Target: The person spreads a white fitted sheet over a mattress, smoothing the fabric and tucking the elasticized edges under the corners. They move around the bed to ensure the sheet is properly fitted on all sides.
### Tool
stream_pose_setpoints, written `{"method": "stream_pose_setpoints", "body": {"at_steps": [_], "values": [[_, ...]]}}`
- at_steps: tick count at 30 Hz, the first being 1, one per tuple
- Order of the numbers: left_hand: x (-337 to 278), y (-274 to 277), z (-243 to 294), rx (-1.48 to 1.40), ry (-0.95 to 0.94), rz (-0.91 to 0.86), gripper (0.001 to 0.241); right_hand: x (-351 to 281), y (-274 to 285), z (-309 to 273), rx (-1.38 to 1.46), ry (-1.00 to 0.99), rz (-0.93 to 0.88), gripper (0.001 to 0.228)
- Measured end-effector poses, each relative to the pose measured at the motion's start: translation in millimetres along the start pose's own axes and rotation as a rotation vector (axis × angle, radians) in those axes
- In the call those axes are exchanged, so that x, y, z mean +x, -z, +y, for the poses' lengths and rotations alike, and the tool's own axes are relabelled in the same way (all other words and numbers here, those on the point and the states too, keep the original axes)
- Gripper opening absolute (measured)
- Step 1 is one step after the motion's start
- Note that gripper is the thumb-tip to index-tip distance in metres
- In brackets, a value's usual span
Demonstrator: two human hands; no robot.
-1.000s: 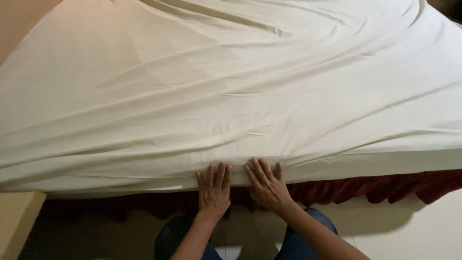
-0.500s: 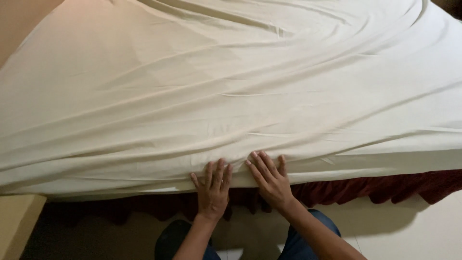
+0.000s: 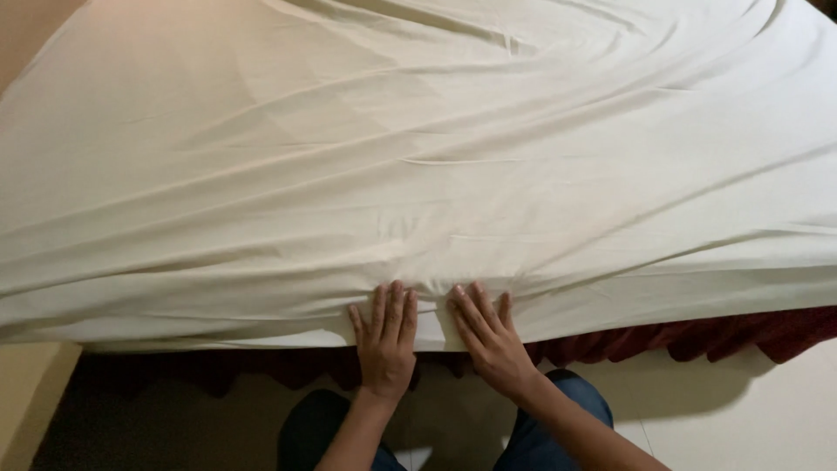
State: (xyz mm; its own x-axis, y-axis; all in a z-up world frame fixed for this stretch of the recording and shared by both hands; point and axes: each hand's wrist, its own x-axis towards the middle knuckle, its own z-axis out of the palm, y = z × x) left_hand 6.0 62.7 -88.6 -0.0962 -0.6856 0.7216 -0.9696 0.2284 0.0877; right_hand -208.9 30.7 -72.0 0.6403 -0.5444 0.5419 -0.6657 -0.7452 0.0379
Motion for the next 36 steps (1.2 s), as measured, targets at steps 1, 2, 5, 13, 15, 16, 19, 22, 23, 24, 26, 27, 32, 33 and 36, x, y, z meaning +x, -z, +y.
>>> {"method": "stream_pose_setpoints", "body": {"at_steps": [1,2,5,13,15,16,19,22,23,24,26,27,32,33,36], "values": [[-3,-3,1,0.0,0.003,0.001,0.054,-2,-1,1,0.0,0.003,-0.001,0.062],[-6,-5,2,-0.013,0.009,0.011,0.053,-3,-2,1,-0.002,0.008,-0.004,0.062],[-17,-5,4,-0.016,0.009,-0.001,0.053,-10,-5,-2,0.014,0.005,-0.023,0.063],[-93,-20,3,-0.062,0.014,-0.23,0.06,-51,-36,-12,0.057,0.024,-0.17,0.064],[-109,-24,0,-0.07,0.04,-0.297,0.065,-46,-33,-12,0.109,0.006,-0.212,0.064],[-99,-17,1,-0.07,0.037,-0.299,0.065,-39,-27,-12,0.11,0.004,-0.21,0.064],[-70,8,4,-0.155,0.089,-0.262,0.067,-21,-5,-15,0.189,0.024,-0.15,0.063],[-26,25,0,-0.253,0.12,-0.183,0.057,6,21,-14,0.276,0.026,-0.042,0.052],[-7,32,-2,-0.274,0.087,-0.117,0.048,18,32,-14,0.318,-0.004,0.014,0.045],[11,39,-5,-0.295,0.055,-0.051,0.039,29,42,-14,0.36,-0.034,0.071,0.038],[53,53,-12,-0.284,-0.019,0.019,0.038,53,49,5,0.385,-0.088,0.043,0.041],[73,60,-16,-0.275,-0.092,0.084,0.038,65,53,14,0.41,-0.146,0.012,0.043],[125,57,-27,-0.152,-0.046,-0.277,0.08,130,75,32,0.145,-0.033,-0.186,0.085],[130,51,-29,-0.105,0.006,-0.458,0.097,138,78,34,0.103,-0.081,-0.356,0.109],[115,36,-28,0.061,-0.022,-0.48,0.096,126,51,37,0.014,-0.093,-0.371,0.117]]}}
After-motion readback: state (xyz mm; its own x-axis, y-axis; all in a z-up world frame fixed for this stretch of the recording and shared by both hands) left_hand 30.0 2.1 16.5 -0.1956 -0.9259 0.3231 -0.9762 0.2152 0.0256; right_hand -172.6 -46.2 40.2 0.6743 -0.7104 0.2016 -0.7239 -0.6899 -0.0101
